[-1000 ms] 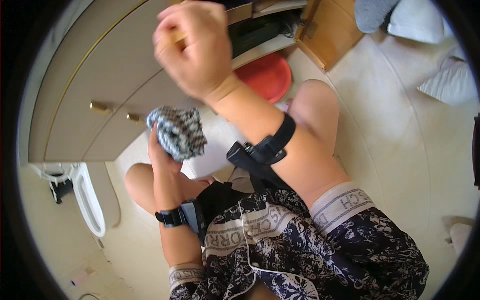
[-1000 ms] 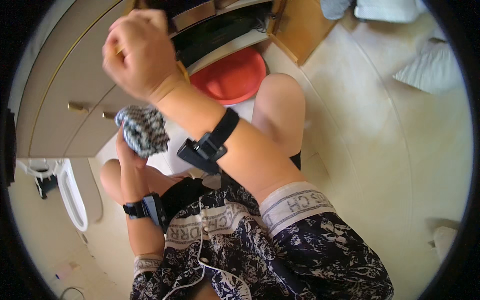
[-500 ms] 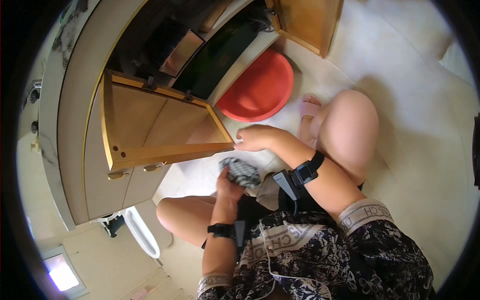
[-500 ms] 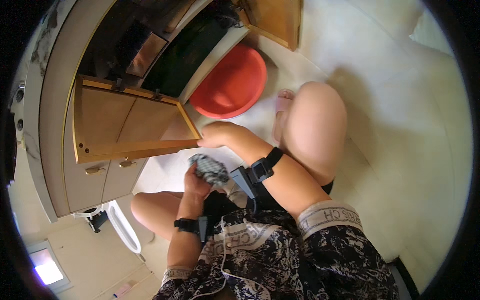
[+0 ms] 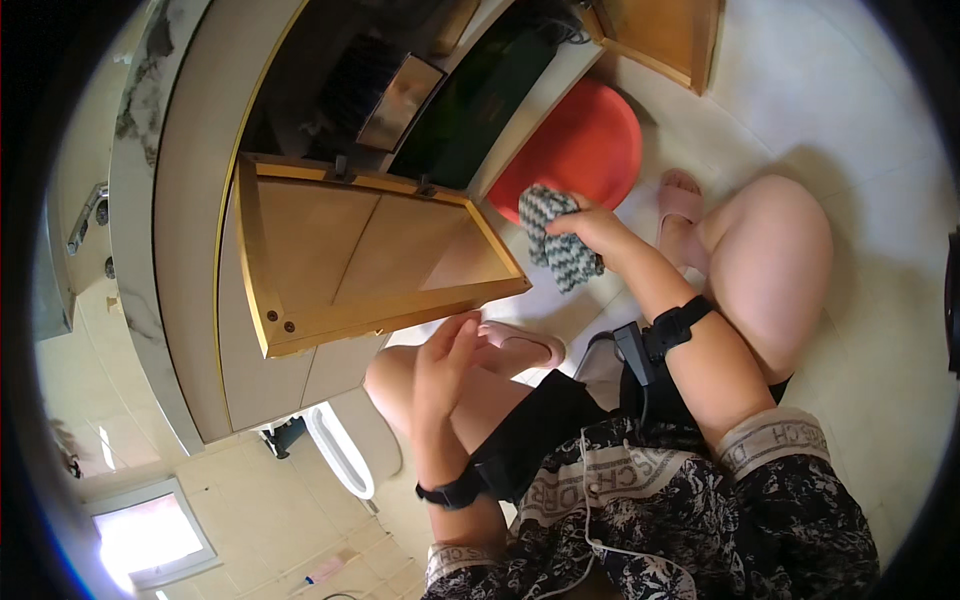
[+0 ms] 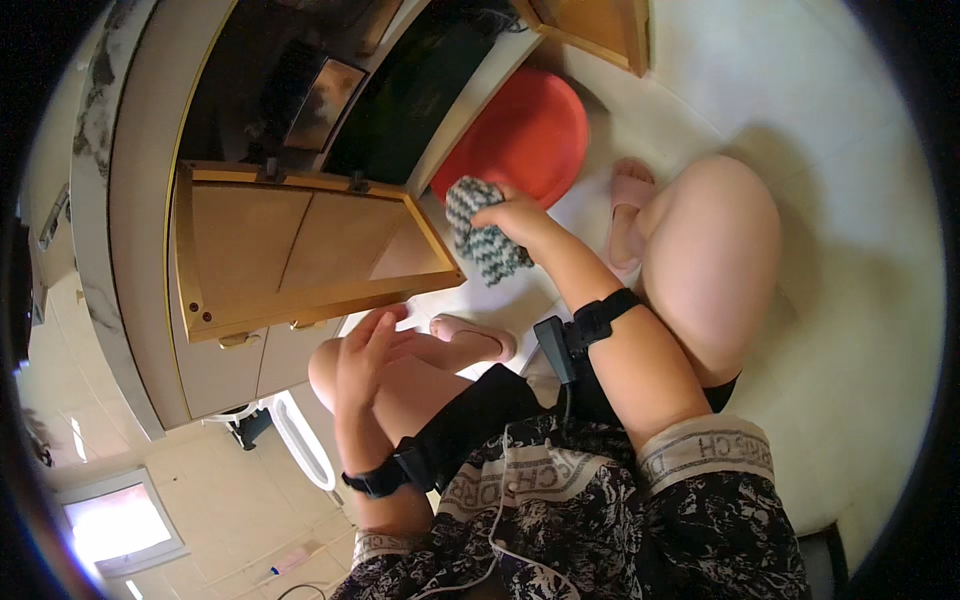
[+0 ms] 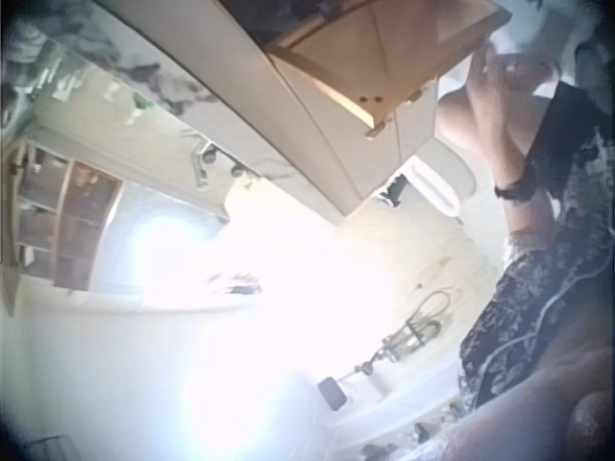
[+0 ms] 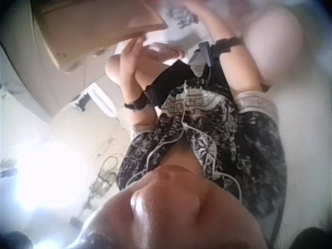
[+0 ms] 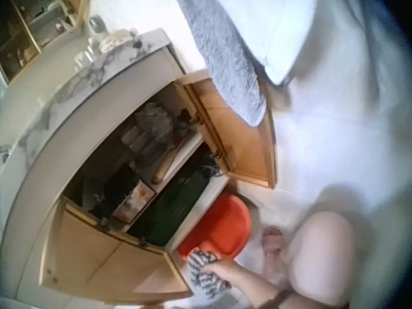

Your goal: The person wipes the exterior and interior of bathroom cabinet drawers and doors with a cloth, then removes and wipes a wooden organizer and a plastic bin.

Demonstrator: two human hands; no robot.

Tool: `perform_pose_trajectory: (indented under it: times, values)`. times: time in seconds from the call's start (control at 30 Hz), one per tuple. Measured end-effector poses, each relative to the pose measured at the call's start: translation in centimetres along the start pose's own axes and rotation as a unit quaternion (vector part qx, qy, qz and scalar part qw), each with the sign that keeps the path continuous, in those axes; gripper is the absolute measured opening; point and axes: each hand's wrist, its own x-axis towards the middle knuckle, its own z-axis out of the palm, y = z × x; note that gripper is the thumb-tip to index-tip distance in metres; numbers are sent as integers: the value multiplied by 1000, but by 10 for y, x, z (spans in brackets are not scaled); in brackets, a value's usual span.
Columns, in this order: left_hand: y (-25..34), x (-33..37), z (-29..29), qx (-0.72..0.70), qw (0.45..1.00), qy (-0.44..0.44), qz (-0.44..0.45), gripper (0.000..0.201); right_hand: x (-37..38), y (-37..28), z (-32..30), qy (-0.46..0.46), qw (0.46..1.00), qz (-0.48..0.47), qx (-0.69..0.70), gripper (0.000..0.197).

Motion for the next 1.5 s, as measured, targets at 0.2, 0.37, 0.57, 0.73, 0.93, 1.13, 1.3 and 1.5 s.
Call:
perform_pose_trajectory:
  times: [0.2, 0.37, 0.57, 0.73, 0.93, 1.13, 1.3, 1.5]
  values:
    - [54, -26, -20, 27, 926, 174, 334, 70, -14, -25, 69, 60, 908, -350, -223, 72]
    - [95, -20, 1, -42, 862, 264, 431, 80, -36, -79, 154, -70, 867, -443, -219, 70]
    - [116, -2, 45, -102, 860, 278, 416, 69, 25, 16, 64, 41, 917, -231, -322, 61]
    - [114, -1, 40, -75, 851, 300, 424, 73, 28, 36, 37, 84, 906, -148, -388, 54]
    - [114, 1, 45, -71, 844, 311, 432, 74, 50, 2, 9, 90, 972, -59, -207, 54]
    - [113, 5, 42, -76, 841, 310, 437, 76, 85, -6, 40, 49, 895, -80, -437, 60]
    - [109, 8, 37, -77, 842, 304, 440, 74, 50, 6, 18, -79, 855, -76, -508, 63]
    - [106, 10, 26, -81, 841, 298, 445, 73, -6, -22, 21, -215, 804, 60, -551, 58]
